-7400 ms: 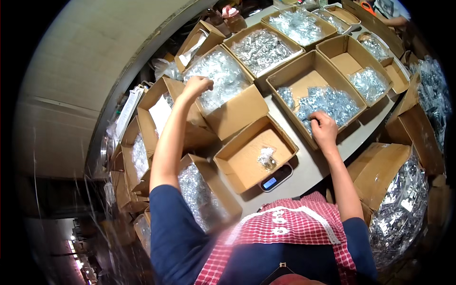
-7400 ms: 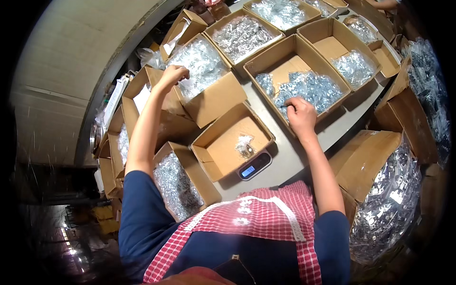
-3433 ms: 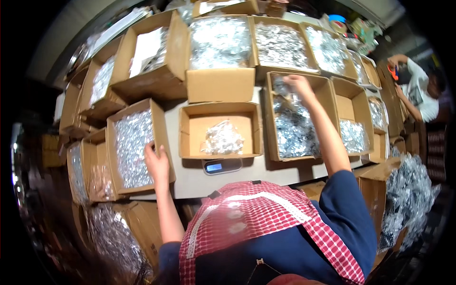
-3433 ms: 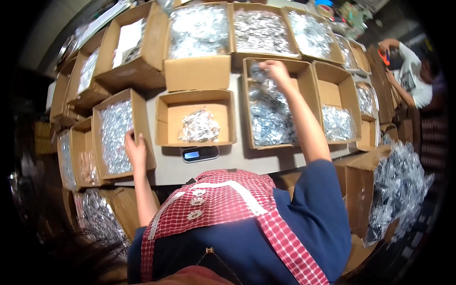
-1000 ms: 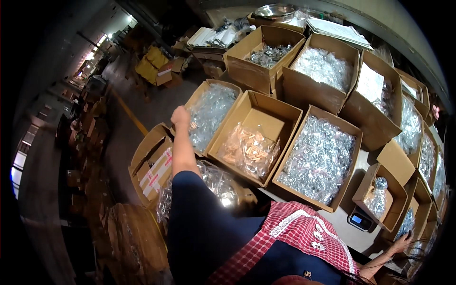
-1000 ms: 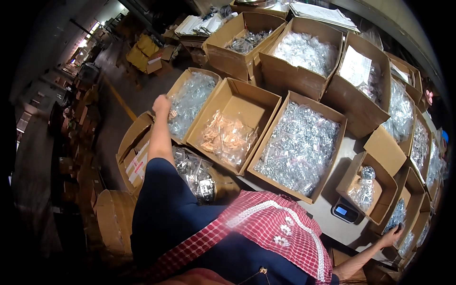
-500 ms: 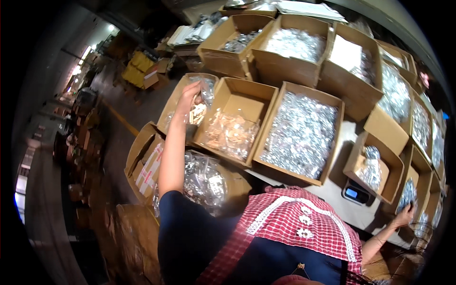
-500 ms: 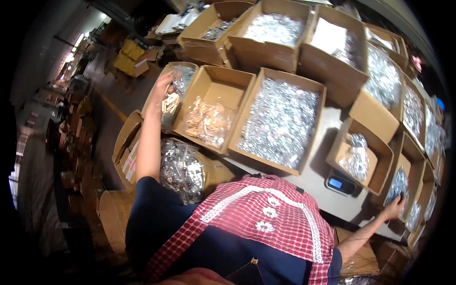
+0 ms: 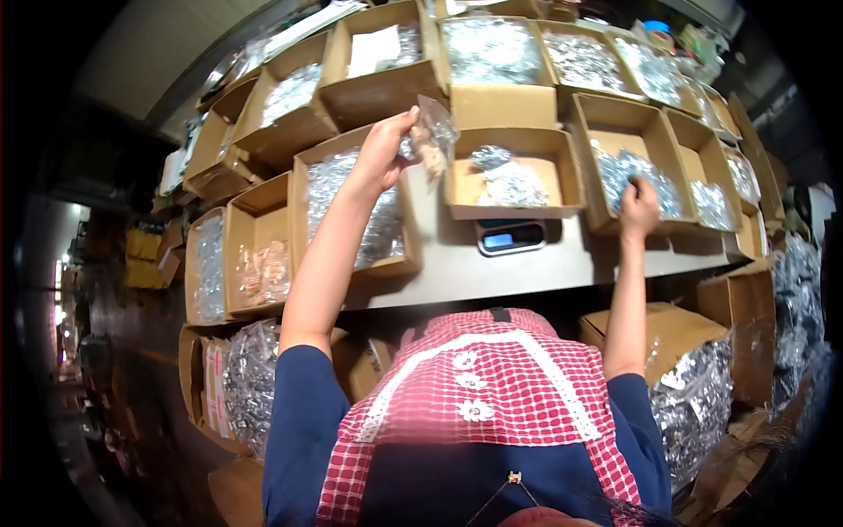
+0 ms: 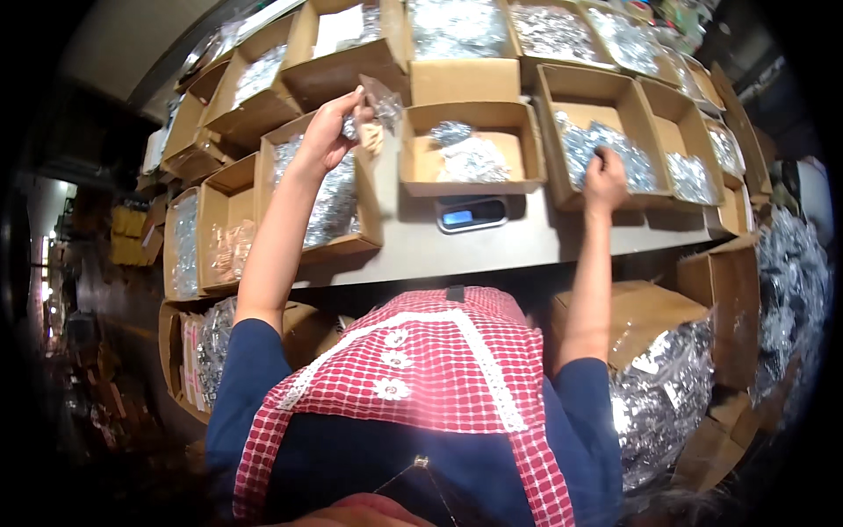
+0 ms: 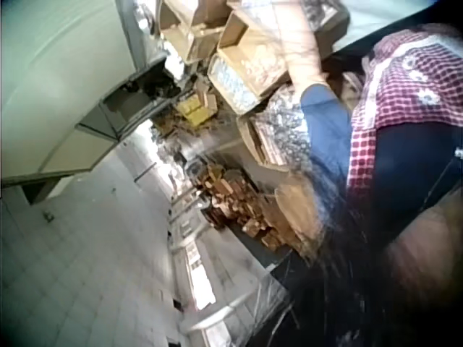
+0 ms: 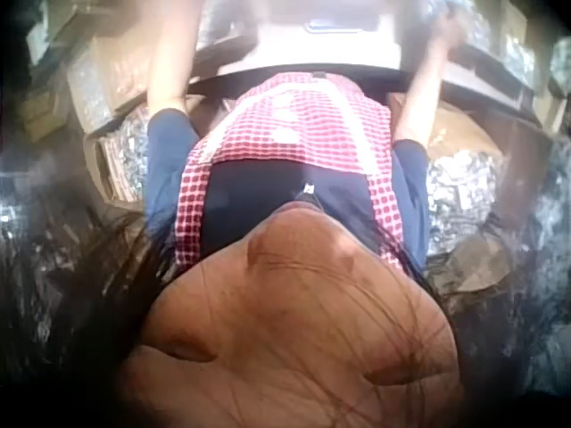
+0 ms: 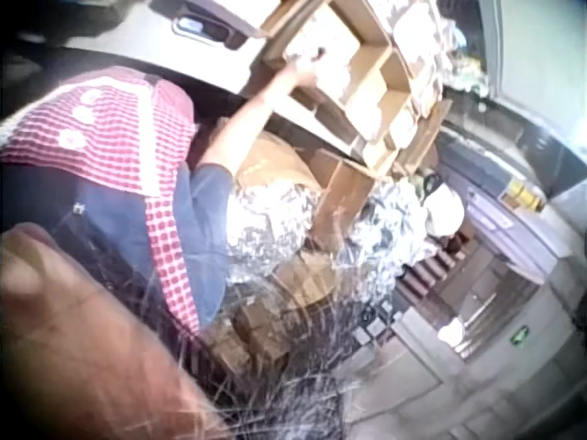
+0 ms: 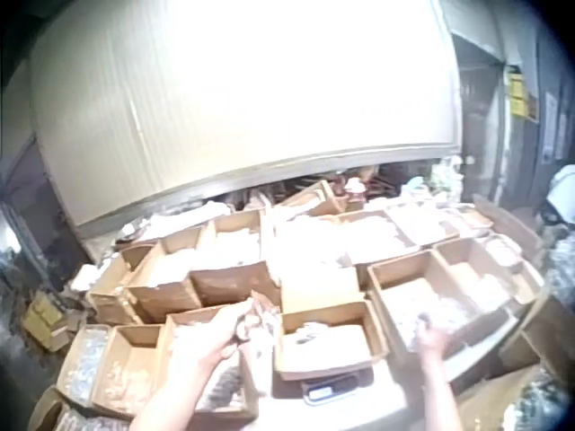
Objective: The person places small metal items into plastic bags, weighs the bags on a digital scale, and puts the bags into cardboard boxes.
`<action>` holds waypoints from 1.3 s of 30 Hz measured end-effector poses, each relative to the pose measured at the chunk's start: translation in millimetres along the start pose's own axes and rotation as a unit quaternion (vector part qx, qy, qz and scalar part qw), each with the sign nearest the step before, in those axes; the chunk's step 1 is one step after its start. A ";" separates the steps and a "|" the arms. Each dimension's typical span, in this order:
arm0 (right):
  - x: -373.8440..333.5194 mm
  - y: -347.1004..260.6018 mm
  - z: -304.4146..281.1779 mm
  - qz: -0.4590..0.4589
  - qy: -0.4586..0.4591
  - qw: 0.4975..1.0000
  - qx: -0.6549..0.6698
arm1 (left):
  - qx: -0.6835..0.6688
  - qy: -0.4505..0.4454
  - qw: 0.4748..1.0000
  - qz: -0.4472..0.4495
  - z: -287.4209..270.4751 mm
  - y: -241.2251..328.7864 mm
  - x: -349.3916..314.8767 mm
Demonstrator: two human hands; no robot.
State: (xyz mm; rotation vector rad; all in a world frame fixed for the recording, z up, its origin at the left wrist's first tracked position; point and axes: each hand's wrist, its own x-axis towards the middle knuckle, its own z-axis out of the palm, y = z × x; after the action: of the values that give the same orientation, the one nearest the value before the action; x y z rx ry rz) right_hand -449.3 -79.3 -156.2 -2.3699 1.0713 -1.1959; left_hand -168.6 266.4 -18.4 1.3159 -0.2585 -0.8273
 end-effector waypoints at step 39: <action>-177.1 -94.6 -34.0 0.048 -0.186 0.933 0.304 | -0.171 0.672 0.685 0.224 -222.9 -168.1 -651.1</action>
State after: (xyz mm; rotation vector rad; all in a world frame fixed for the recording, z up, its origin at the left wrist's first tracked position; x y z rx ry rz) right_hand -497.1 116.4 -186.5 -1.9174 0.5726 -0.8328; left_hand -552.0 861.0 -54.0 1.1132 0.7115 0.6145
